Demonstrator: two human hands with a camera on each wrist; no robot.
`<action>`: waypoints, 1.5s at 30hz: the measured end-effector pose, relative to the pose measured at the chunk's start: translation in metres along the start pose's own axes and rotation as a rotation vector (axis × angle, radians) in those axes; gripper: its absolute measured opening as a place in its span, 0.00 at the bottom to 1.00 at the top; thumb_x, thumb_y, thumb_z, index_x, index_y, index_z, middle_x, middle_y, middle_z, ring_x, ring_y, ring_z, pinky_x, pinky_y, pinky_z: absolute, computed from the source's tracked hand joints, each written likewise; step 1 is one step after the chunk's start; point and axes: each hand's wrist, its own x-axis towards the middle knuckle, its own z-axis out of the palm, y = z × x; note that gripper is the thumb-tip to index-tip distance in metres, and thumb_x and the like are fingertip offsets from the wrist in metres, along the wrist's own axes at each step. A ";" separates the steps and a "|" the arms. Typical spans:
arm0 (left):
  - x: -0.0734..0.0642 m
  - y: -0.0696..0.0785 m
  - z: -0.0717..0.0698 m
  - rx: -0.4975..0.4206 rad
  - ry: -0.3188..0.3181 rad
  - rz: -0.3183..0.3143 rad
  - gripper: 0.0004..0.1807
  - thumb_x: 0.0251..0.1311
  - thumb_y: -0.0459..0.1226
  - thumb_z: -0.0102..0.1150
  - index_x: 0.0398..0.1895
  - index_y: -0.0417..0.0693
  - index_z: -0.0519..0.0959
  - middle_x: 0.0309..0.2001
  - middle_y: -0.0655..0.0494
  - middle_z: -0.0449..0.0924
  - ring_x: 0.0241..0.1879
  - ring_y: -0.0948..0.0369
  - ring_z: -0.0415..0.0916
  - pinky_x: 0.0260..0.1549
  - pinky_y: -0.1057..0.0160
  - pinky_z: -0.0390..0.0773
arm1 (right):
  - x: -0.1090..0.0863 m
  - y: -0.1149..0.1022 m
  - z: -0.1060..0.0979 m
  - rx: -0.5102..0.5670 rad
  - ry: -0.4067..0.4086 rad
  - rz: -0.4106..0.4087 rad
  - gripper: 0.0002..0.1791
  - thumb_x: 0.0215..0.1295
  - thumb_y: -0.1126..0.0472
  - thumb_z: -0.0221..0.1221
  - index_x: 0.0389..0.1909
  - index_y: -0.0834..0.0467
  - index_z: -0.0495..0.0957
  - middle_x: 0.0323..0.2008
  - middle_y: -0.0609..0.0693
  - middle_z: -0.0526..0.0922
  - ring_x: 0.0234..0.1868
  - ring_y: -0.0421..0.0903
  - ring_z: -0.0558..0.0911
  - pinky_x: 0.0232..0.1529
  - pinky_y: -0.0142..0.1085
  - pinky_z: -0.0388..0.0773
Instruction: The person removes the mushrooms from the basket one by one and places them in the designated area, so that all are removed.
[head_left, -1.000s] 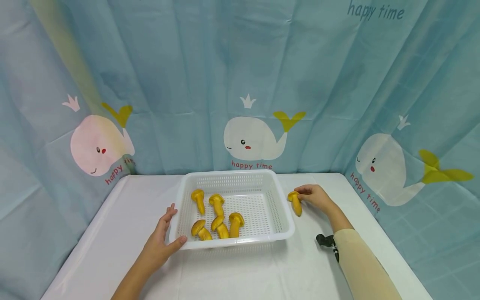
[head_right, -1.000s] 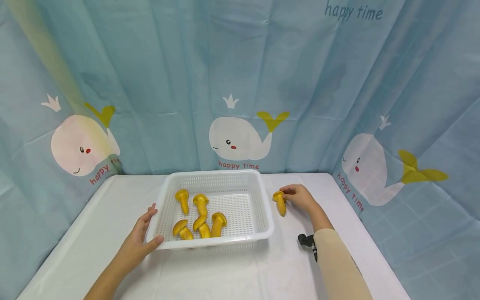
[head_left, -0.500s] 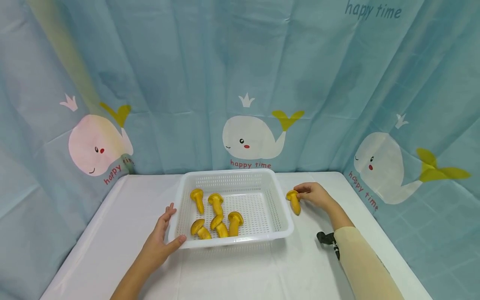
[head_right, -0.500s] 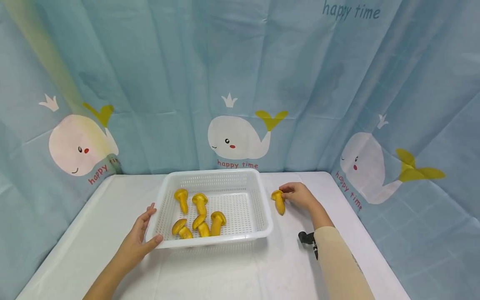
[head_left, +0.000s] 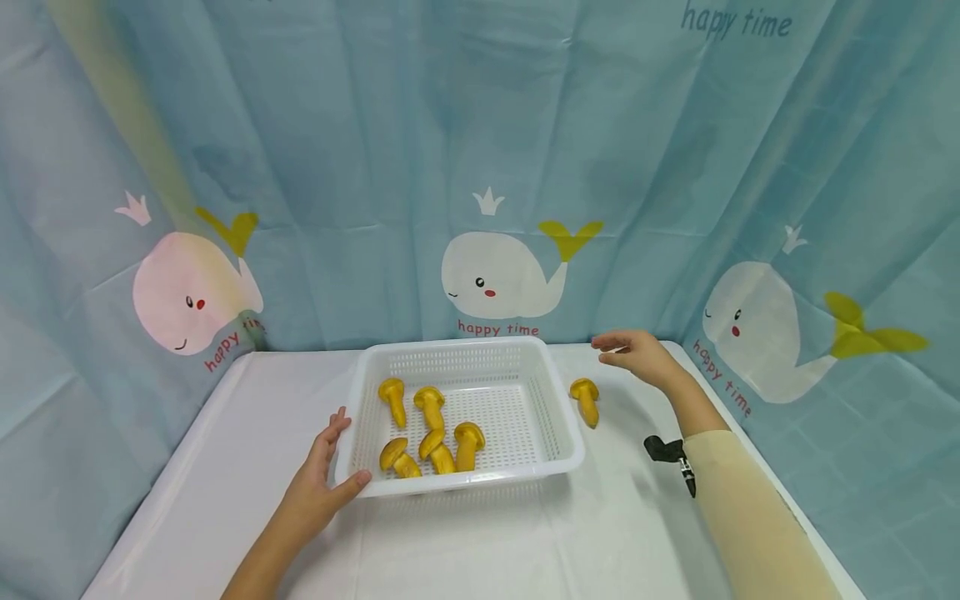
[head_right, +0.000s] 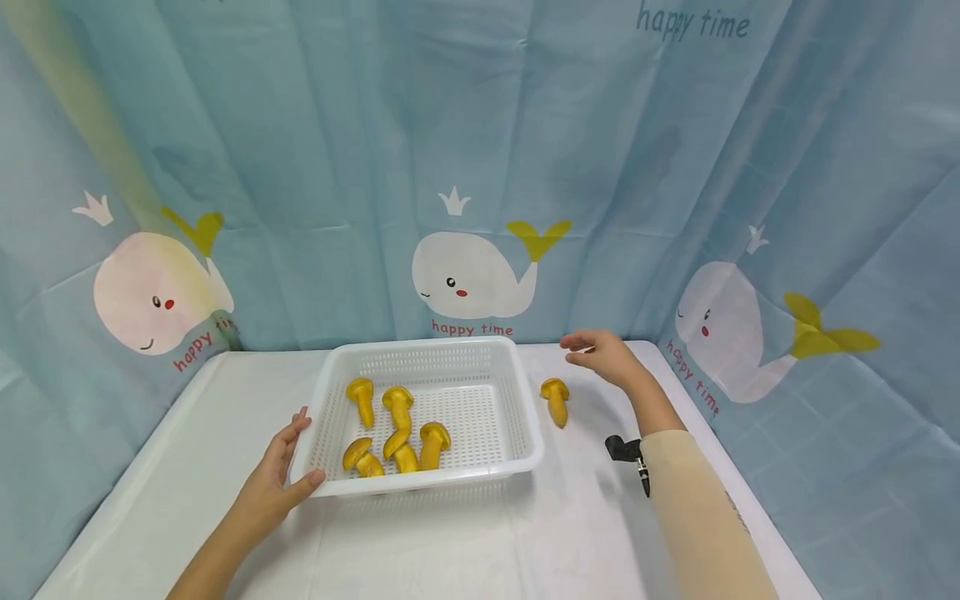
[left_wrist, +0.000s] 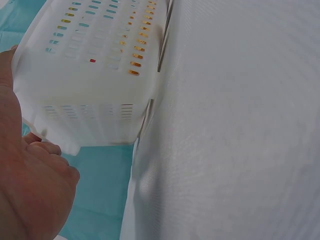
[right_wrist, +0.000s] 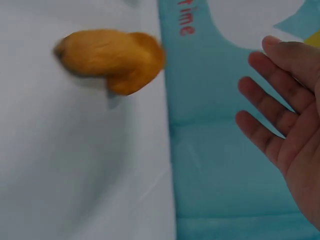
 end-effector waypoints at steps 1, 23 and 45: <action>0.000 0.000 0.000 -0.001 0.002 0.002 0.50 0.62 0.44 0.71 0.80 0.50 0.51 0.84 0.60 0.38 0.82 0.62 0.30 0.70 0.24 0.46 | 0.001 -0.007 -0.004 -0.001 0.003 -0.009 0.23 0.72 0.52 0.63 0.65 0.55 0.78 0.63 0.57 0.81 0.60 0.60 0.80 0.61 0.57 0.79; 0.000 0.001 -0.002 -0.002 -0.001 0.003 0.50 0.63 0.44 0.70 0.81 0.50 0.50 0.84 0.54 0.38 0.82 0.44 0.33 0.69 0.23 0.46 | 0.035 -0.132 -0.005 -0.059 0.001 -0.267 0.22 0.70 0.52 0.65 0.63 0.52 0.81 0.60 0.48 0.84 0.63 0.54 0.77 0.66 0.52 0.73; 0.000 0.001 -0.001 0.034 0.001 -0.039 0.51 0.61 0.48 0.71 0.81 0.54 0.50 0.84 0.59 0.37 0.82 0.41 0.36 0.68 0.23 0.49 | 0.072 -0.189 0.068 0.052 -0.066 -0.423 0.18 0.70 0.60 0.65 0.59 0.56 0.82 0.57 0.47 0.85 0.60 0.52 0.80 0.65 0.53 0.75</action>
